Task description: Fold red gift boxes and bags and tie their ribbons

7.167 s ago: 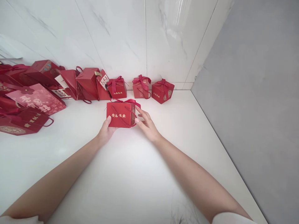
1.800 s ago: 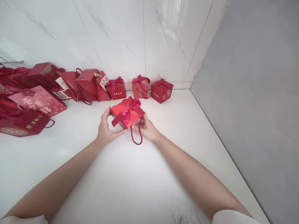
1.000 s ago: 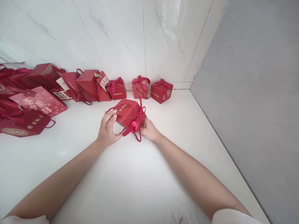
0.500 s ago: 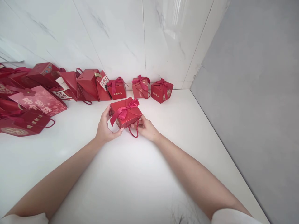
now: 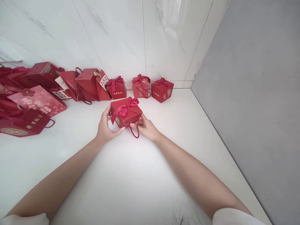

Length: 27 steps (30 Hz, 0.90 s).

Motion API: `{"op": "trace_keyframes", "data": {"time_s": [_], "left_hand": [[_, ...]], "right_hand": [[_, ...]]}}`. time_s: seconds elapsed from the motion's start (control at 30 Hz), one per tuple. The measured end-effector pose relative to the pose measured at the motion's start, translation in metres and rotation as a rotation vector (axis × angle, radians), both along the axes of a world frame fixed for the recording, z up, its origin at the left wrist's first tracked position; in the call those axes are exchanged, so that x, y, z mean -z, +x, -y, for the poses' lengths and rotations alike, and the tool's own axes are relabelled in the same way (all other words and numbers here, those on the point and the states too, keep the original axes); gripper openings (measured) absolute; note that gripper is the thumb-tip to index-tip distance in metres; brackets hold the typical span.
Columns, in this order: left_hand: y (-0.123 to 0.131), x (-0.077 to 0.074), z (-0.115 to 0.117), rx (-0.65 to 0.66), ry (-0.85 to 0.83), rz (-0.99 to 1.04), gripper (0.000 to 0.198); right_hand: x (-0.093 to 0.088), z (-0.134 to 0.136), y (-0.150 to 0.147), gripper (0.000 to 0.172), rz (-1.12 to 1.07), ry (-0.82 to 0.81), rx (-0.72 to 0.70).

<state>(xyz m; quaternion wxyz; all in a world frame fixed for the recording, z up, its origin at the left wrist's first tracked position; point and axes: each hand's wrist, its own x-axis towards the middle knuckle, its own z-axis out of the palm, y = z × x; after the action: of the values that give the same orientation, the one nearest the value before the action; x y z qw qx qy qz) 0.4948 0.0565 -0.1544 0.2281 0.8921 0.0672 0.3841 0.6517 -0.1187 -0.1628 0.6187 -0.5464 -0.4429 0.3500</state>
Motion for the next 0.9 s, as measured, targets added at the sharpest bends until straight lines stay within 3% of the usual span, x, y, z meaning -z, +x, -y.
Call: {"op": "trace_keyframes", "data": {"time_s": [0.4,0.9], "left_hand": [[-0.0001,0.0019,-0.0036,-0.001,0.012,-0.008,0.116],[0.0012,0.0002,-0.0029,0.019,-0.135,-0.084,0.110]], "right_hand": [[0.0018,0.0000,0.0013,0.065,0.047,-0.067,0.046],[0.0033,-0.0003,0.0019,0.067,0.043,-0.098,0.050]]}}
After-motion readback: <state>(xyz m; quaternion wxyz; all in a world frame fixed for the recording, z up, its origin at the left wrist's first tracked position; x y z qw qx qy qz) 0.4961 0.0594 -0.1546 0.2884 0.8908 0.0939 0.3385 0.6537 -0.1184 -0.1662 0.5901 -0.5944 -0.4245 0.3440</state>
